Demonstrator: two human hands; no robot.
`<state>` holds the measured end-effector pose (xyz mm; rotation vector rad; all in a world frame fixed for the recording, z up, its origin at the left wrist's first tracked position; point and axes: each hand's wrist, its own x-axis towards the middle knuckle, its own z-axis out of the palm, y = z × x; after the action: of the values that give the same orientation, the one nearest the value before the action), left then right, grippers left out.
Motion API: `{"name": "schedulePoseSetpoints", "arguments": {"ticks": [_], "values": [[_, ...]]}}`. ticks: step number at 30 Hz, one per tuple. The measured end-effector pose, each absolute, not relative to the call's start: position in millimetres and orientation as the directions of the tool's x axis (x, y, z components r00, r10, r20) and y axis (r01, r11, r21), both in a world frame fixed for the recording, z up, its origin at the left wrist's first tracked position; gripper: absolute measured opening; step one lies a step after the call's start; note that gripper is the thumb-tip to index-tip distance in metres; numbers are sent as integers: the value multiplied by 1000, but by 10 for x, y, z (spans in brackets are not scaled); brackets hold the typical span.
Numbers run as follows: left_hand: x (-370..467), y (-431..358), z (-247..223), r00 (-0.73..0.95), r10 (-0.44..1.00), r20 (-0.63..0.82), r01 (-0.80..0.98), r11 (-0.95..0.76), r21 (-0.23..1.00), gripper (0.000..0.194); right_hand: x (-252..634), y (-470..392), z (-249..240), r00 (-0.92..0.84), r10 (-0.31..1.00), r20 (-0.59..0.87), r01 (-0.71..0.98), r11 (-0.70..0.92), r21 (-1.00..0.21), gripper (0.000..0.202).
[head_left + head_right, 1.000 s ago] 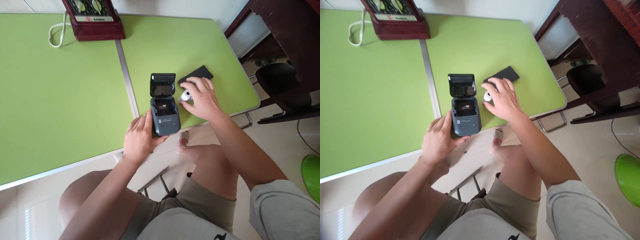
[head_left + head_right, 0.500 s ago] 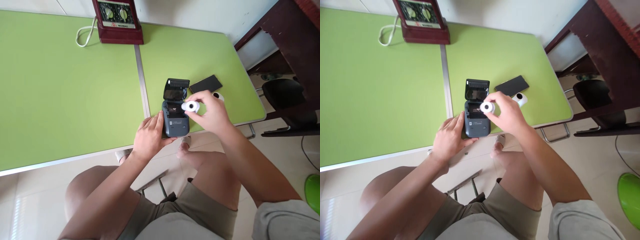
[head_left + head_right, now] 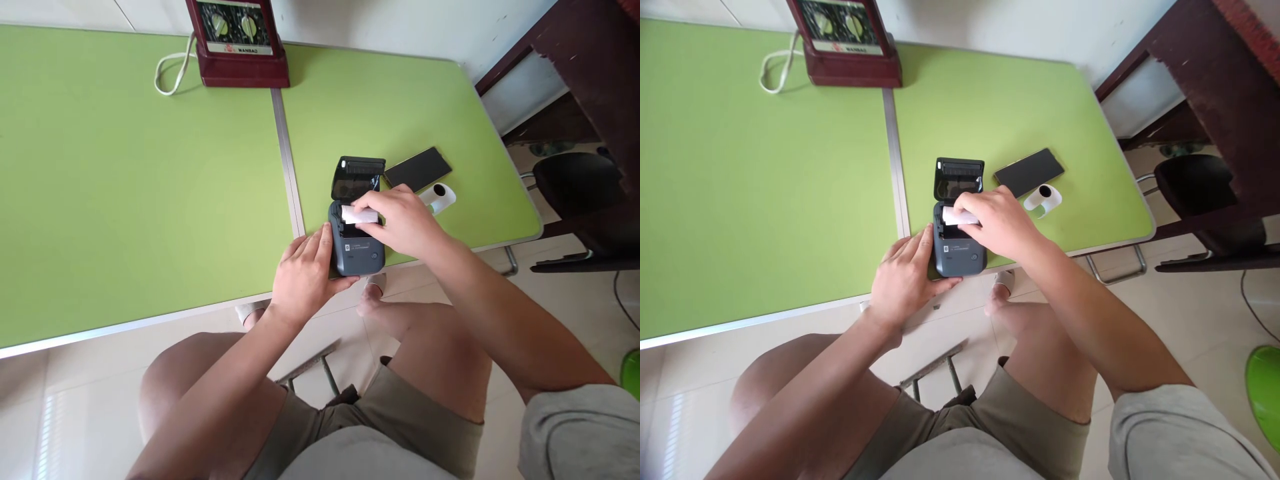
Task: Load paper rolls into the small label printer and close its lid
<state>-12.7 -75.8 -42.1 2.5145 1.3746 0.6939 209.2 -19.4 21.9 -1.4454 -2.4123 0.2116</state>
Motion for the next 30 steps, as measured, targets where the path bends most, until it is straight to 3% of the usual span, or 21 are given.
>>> {"name": "schedulePoseSetpoints", "arguments": {"ticks": [4,9,14,17,19,21,25,30], "values": [[-119,-755,-396,473,843,254,757,-537,373,104,2126,-201,182,-417,872,257,772,489,-407,7],[-110,-747,-359,463,860,214,767,-510,389,107,2115,-383,59,-359,817,451,722,549,-420,12],[-123,-754,-324,512,836,195,766,-548,336,76,2103,-586,-19,-357,739,571,618,645,-449,15],[-135,-760,-327,518,830,206,767,-557,318,70,2160,-524,-71,-263,755,601,582,621,-525,13],[-140,-761,-341,528,820,219,762,-572,305,68,2196,-400,-139,-101,812,575,589,514,-623,16],[-144,-760,-358,537,812,229,758,-583,293,63,2206,-253,-225,-3,873,488,541,412,-733,34],[-150,-753,-373,538,801,263,749,-597,286,61,2159,-62,-336,-5,925,381,299,365,-882,65],[-152,-746,-367,541,793,282,739,-608,291,59,2133,-181,-300,130,921,368,157,348,-924,47]]}}
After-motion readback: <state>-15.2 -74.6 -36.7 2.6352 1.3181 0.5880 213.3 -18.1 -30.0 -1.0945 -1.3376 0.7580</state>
